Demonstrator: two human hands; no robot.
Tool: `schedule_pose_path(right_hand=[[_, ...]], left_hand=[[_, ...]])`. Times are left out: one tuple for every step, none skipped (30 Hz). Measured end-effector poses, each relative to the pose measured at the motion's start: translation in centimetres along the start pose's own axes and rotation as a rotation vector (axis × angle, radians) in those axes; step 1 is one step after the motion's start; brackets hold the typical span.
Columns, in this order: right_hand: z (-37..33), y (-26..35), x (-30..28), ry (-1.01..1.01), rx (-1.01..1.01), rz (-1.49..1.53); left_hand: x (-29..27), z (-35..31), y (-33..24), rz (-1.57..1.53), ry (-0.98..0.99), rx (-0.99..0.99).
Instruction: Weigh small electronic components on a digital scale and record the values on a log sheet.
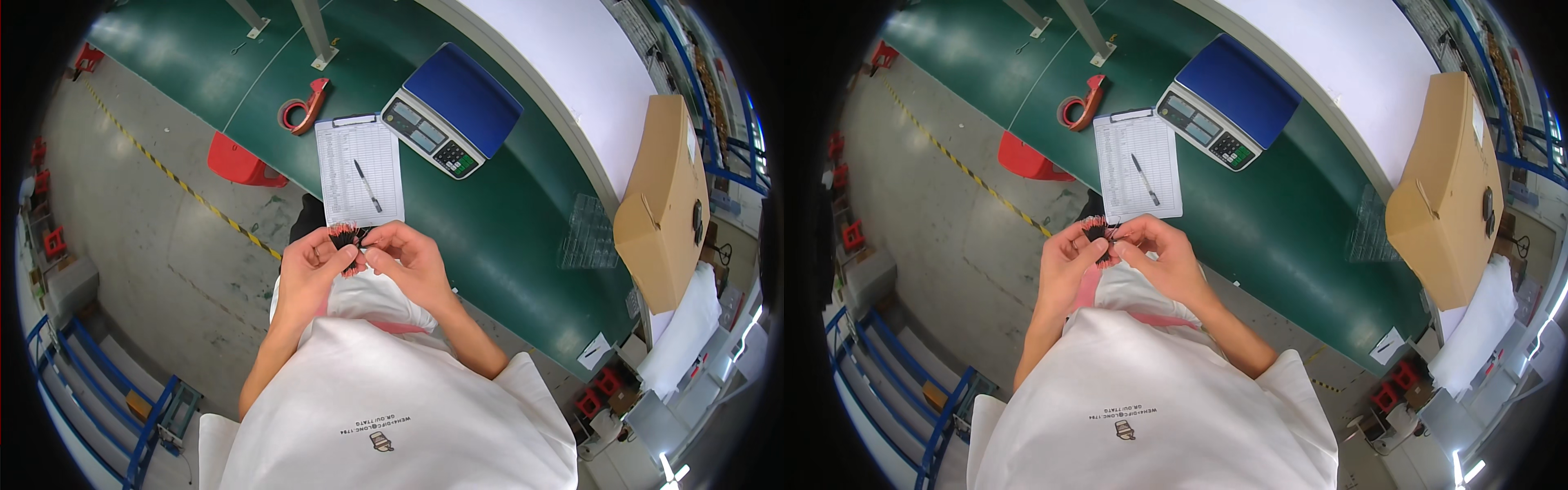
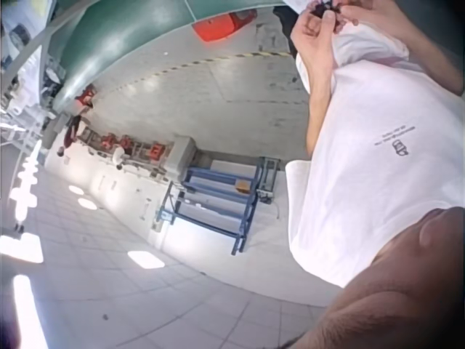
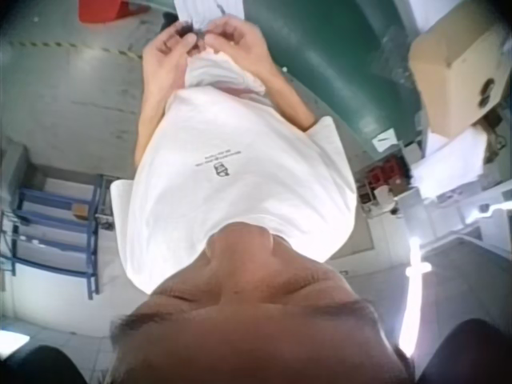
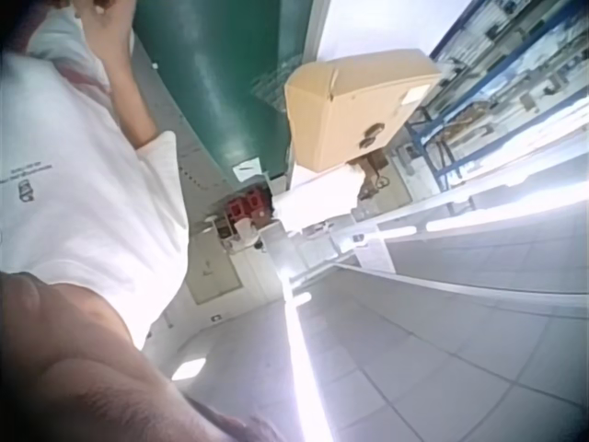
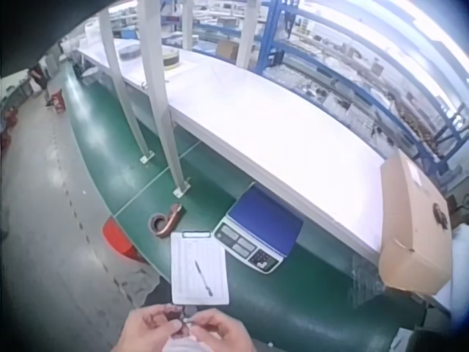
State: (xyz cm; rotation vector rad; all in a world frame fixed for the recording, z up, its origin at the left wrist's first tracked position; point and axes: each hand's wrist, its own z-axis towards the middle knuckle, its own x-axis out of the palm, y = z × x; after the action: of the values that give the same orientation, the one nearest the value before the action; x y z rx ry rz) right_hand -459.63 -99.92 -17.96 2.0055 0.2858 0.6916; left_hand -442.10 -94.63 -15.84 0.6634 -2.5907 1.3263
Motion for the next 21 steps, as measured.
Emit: schedule_pose_path(right_hand=[[0.0, -0.1, 0.0, 0.0, 0.0, 0.001], [0.0, -0.2, 0.0, -0.001, -0.002, 0.006], [0.0, -0.3, 0.0, -0.002, -0.003, 0.011], [0.0, -0.3, -0.1, -0.003, -0.004, 0.011], [0.0, -0.3, -0.1, -0.004, 0.007, 0.012], [0.0, -0.3, -0.1, -0.005, 0.017, 0.013], [0.0, -0.5, -0.2, -0.007, 0.017, 0.013], [0.0, -0.8, -0.3, -0.013, -0.022, -0.016], [-0.1, -0.9, -0.4, -0.021, -0.06, -0.046], [-0.1, -0.7, -0.4, -0.022, -0.06, -0.047], [-0.2, -0.7, -0.5, -0.026, -0.076, -0.086], [-0.3, -0.7, -0.5, -0.03, -0.093, -0.124], [-0.2, -0.8, -0.5, -0.032, -0.093, -0.123], [-0.2, -0.9, -0.6, -0.065, -0.107, -0.178], [-0.2, -1.1, -0.7, -0.099, -0.121, -0.231], [-0.1, -1.4, -1.0, -0.098, -0.121, -0.232], [0.1, -1.8, -1.5, -0.213, -0.095, -0.139], [0.3, -2.3, -2.2, -0.327, -0.068, -0.048], [0.8, -2.5, -3.4, -0.39, -0.095, -0.04], [1.6, -2.8, -5.0, -0.452, -0.122, -0.03], [2.6, -3.9, -7.0, -0.456, -0.13, -0.049]], left_hand=[[0.0, -0.1, 0.0, 0.008, 0.004, -0.002], [0.0, -0.1, -0.1, 0.016, 0.008, -0.003], [0.0, -0.1, -0.1, 0.016, 0.008, -0.002], [0.1, -0.1, -0.2, 0.012, 0.005, -0.003], [0.1, -0.1, -0.2, 0.008, 0.002, -0.003], [0.3, -0.1, -0.2, 0.008, 0.003, -0.004], [0.4, -0.2, -0.3, 0.045, -0.02, 0.013], [0.6, -0.2, -0.4, 0.081, -0.044, 0.03], [0.6, -0.2, -0.4, 0.081, -0.043, 0.03], [0.5, -0.2, -0.4, 0.138, -0.038, 0.032], [0.4, -0.2, -0.3, 0.196, -0.034, 0.034], [0.3, -0.2, -0.1, 0.198, -0.032, 0.033], [0.2, -0.1, 0.0, 0.215, -0.031, 0.031], [0.1, 0.0, 0.2, 0.231, -0.031, 0.029], [0.1, 0.1, 0.3, 0.23, -0.03, 0.029], [0.0, 0.1, 0.4, 0.227, -0.054, 0.007], [-0.1, 0.2, 0.6, 0.224, -0.078, -0.016], [-0.4, 0.4, 0.9, 0.221, -0.078, -0.015], [-0.8, 0.7, 1.1, 0.187, -0.12, -0.005], [-1.2, 0.8, 1.2, 0.155, -0.164, 0.004], [-1.7, 0.9, 1.4, 0.154, -0.166, 0.006]])
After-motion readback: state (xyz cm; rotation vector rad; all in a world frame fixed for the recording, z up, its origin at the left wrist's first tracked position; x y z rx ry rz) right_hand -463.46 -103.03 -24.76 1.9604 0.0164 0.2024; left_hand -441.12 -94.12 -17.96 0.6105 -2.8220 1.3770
